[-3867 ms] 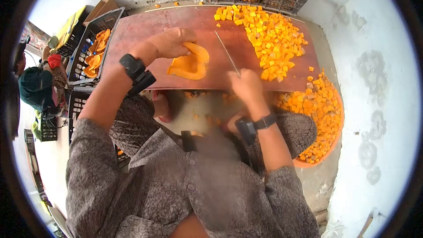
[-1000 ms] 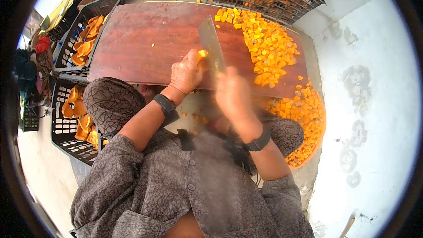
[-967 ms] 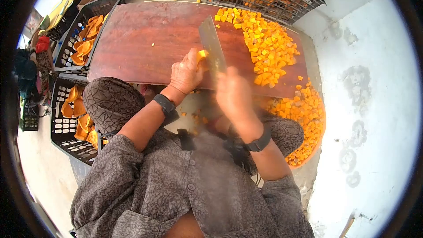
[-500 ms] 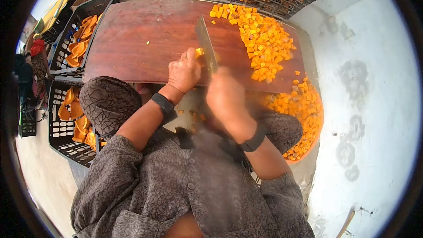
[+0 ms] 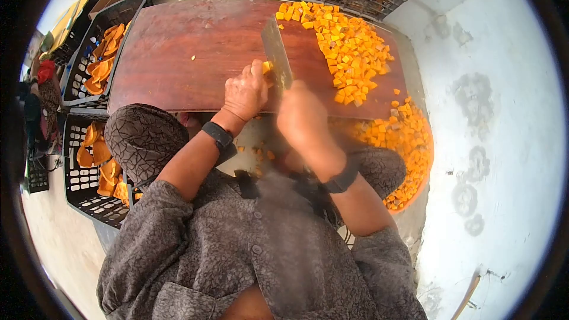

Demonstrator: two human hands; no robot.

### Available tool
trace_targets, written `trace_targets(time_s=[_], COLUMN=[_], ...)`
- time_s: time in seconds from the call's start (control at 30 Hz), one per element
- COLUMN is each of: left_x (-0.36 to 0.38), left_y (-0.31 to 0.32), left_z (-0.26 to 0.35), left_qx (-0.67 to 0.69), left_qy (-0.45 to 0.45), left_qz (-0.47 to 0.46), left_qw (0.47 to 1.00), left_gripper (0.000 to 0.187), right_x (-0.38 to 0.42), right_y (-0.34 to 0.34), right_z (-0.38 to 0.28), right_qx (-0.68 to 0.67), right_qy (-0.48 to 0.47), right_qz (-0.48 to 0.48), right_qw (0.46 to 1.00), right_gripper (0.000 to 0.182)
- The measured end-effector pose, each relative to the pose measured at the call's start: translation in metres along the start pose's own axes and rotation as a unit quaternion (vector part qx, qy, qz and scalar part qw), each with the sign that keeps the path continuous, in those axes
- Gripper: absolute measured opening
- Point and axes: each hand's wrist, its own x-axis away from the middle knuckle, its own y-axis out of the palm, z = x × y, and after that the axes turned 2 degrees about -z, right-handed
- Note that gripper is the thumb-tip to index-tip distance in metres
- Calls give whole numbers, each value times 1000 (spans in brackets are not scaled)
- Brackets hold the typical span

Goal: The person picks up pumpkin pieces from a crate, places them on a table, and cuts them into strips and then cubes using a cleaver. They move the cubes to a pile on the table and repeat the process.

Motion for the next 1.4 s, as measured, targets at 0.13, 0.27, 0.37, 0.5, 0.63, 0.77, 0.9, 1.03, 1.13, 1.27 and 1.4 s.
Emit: trace_targets(time_s=[0.13, 0.27, 0.37, 0.5, 0.63, 0.77, 0.9, 1.03, 1.13, 1.27, 1.4], left_x=[5, 8, 1, -2, 3, 13, 14, 5, 4, 7, 4], left_y=[0, 1, 8, 10, 7, 4, 7, 9, 8, 5, 2], left_z=[3, 5, 2, 6, 6, 7, 4, 2, -2, -2, 1], left_qx=[-25, -32, -42, -45, -77, -86, -84, -44, -72, -30, -4], left_qy=[35, 68, 80, 91, 93, 111, 106, 89, 119, 88, 98], left_qz=[6, 27, 4, 24, 14, 7, 20, 13, 38, 60, 77], left_qw=[999, 997, 996, 995, 993, 990, 991, 995, 990, 994, 992], left_gripper=[28, 30, 31, 31, 32, 31, 29, 29, 28, 26, 22], right_x=[7, 7, -1, -7, 2, 18, 12, -6, -14, -12, -18], right_y=[-12, -9, -1, -1, -9, -12, 7, 24, 37, 42, 61], right_z=[2, 0, 7, 11, 7, 3, 7, 8, 9, 4, 15], right_qx=[-15, -11, -8, -5, -21, -10, -6, 2, 6, 29, 37], right_qy=[4, 47, 48, 51, 34, 32, 33, 48, 50, 67, 74], right_qz=[-13, -29, -17, -13, -11, -15, 0, -6, 4, -35, -41], right_qw=[1000, 998, 999, 999, 999, 999, 999, 999, 999, 997, 996], right_gripper=[17, 17, 17, 18, 18, 17, 16, 17, 18, 14, 13])
